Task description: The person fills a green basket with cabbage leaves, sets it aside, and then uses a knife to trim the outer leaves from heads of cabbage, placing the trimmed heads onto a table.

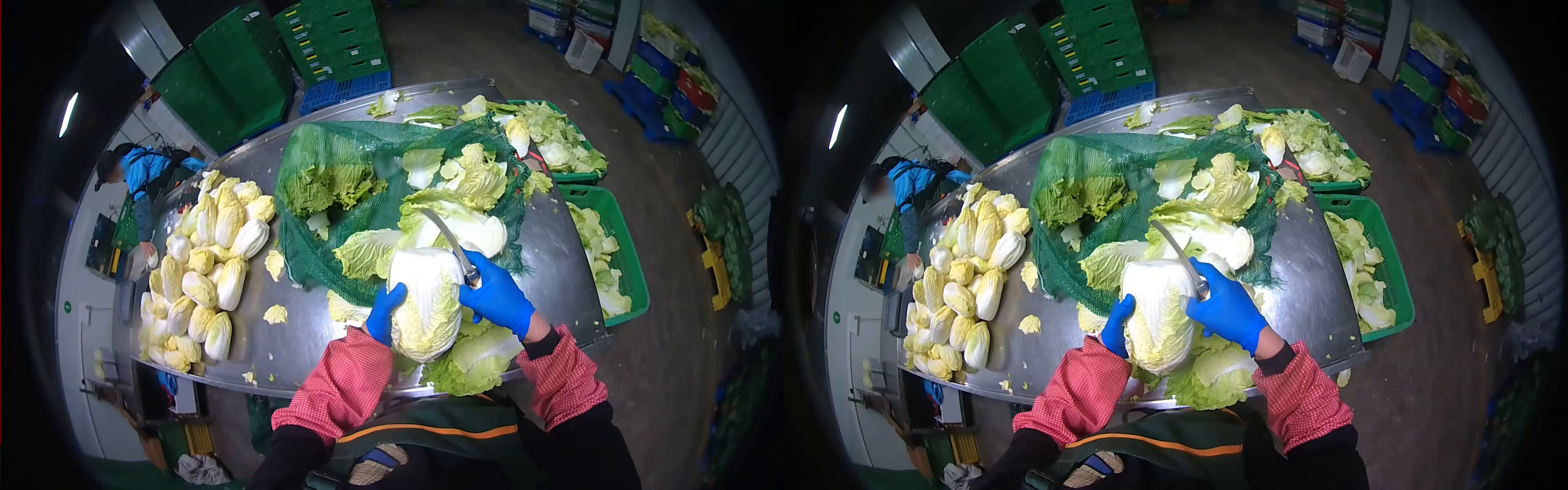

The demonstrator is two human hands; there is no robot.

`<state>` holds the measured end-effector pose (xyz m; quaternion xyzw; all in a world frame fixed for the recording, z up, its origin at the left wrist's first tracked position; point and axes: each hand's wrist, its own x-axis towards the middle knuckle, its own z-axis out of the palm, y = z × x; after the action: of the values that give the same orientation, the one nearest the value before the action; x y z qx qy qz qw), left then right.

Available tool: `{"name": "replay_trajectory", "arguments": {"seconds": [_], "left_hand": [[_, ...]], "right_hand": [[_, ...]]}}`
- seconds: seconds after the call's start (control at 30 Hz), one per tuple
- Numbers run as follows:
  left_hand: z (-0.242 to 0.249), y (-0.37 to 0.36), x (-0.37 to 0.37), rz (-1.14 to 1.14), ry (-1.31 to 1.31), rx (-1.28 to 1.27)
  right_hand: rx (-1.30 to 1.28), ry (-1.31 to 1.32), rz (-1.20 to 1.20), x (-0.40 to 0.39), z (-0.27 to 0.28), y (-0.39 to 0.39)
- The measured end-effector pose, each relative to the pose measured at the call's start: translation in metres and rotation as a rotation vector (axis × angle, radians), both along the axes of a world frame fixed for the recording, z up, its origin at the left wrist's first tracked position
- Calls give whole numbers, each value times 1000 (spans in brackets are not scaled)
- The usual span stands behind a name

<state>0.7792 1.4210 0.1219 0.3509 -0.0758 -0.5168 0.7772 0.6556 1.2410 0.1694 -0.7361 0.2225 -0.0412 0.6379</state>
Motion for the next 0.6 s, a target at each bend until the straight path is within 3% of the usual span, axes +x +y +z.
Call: {"name": "replay_trajectory", "arguments": {"seconds": [0.23, 0.37, 0.6], "left_hand": [[-8, 0, -10, -25, 242, 19], [-8, -3, -9, 125, 353, -88], [-5, -13, 22, 213, 214, -260]], "right_hand": [[46, 12, -103, -1, -15, -3], [267, -100, -161, -29, -7, -9], [73, -50, -285, -59, 7, -29]]}}
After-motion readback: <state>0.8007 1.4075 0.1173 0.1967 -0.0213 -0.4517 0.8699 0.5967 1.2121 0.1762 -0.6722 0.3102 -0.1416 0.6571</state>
